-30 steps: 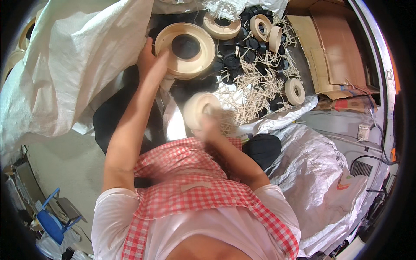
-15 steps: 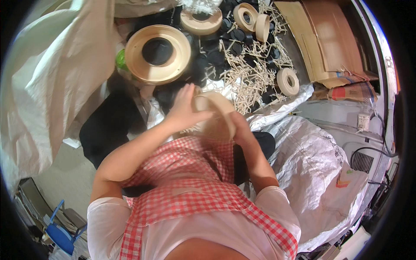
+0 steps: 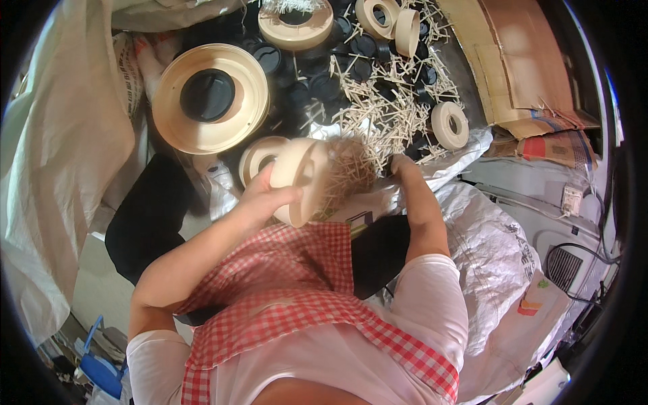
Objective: The person sorts large plastic components by hand, taking them from a large white sack and placing them into groups on a workbench among other smaller black parts.
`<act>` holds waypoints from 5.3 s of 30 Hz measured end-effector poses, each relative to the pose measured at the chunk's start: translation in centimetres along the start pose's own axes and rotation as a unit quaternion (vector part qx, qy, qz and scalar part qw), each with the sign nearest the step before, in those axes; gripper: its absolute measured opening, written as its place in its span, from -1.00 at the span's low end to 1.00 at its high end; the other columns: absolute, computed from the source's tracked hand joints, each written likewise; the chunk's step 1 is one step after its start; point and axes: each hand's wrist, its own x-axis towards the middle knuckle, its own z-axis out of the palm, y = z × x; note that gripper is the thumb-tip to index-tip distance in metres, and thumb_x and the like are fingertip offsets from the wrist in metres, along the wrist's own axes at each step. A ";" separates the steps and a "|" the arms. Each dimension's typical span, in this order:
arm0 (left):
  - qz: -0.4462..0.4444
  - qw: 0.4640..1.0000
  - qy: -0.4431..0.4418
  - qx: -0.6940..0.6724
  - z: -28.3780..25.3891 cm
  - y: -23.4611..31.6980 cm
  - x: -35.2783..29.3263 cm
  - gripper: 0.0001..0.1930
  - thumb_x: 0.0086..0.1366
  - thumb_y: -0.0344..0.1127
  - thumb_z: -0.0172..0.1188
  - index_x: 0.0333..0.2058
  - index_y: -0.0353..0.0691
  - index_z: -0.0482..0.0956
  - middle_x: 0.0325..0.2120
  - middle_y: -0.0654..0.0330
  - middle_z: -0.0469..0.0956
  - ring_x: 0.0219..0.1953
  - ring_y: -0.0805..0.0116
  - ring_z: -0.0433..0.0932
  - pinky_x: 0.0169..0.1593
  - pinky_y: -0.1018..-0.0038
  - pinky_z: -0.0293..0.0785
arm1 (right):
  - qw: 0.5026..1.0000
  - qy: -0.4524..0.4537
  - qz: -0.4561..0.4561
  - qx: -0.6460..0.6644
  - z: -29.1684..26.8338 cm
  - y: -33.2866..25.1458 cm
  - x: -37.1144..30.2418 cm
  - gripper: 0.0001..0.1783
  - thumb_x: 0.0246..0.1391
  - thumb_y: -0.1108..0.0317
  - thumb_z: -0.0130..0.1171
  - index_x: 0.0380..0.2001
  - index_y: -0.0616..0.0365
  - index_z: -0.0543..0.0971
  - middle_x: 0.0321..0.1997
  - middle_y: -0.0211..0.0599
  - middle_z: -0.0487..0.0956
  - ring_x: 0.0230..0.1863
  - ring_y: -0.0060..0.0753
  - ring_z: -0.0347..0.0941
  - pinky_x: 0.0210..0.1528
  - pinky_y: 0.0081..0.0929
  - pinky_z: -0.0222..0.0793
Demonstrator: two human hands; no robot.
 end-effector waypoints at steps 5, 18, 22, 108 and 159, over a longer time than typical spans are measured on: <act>0.001 0.995 0.103 0.011 -0.7 0.2 -0.1 -0.46 0.13 -0.44 0.18 0.11 -0.24 0.24 -0.05 0.17 0.43 -0.04 0.39 0.44 0.03 0.40 0.41 | 0.980 0.180 0.058 -0.062 0.2 -1.8 -2.6 -0.57 -0.05 0.30 0.07 -0.02 -0.06 0.45 0.06 -0.21 0.34 0.12 -0.13 0.24 0.06 -0.19 0.25; 0.056 0.985 0.129 0.098 -1.1 -0.3 1.0 -0.43 0.03 -0.33 0.28 0.02 -0.31 0.32 -0.21 0.16 0.49 -0.21 0.42 0.50 -0.16 0.48 0.47 | 0.955 0.088 -0.028 0.283 2.2 -1.0 1.1 -0.56 -0.33 0.35 0.40 -0.31 0.36 0.57 -0.32 -0.04 0.60 -0.26 -0.28 0.50 -0.18 -0.40 0.39; 0.105 0.974 0.108 0.167 -1.3 -1.0 1.6 -0.38 0.00 -0.35 0.32 0.06 -0.28 0.29 -0.19 0.16 0.47 -0.18 0.41 0.48 -0.12 0.49 0.43 | 0.961 0.268 0.003 0.067 -2.1 -4.3 -7.3 -0.61 -0.14 0.33 0.15 -0.13 0.00 0.52 -0.28 0.09 0.56 -0.16 0.09 0.49 -0.12 -0.11 0.38; 0.118 0.983 0.098 0.098 -1.0 -2.2 -0.6 -0.40 0.02 -0.41 0.24 0.08 -0.23 0.26 -0.17 0.16 0.47 -0.19 0.40 0.47 -0.12 0.48 0.42 | 0.793 0.532 -0.287 -0.079 -12.1 -21.2 -7.3 -0.81 -0.18 0.31 0.13 -0.44 0.14 0.50 -0.22 -0.12 0.46 -0.12 -0.08 0.31 -0.06 -0.23 0.21; 0.309 0.543 0.344 0.701 -3.2 14.7 -6.8 -0.24 -0.14 -0.32 0.20 0.16 -0.22 0.26 0.12 -0.23 0.24 0.09 -0.20 0.31 0.15 0.18 0.25 | 0.442 -0.111 -0.344 0.821 -5.5 -35.3 -11.2 -0.63 -0.06 0.46 0.21 -0.12 0.17 0.45 -0.22 -0.26 0.54 -0.26 -0.38 0.52 -0.22 -0.43 0.49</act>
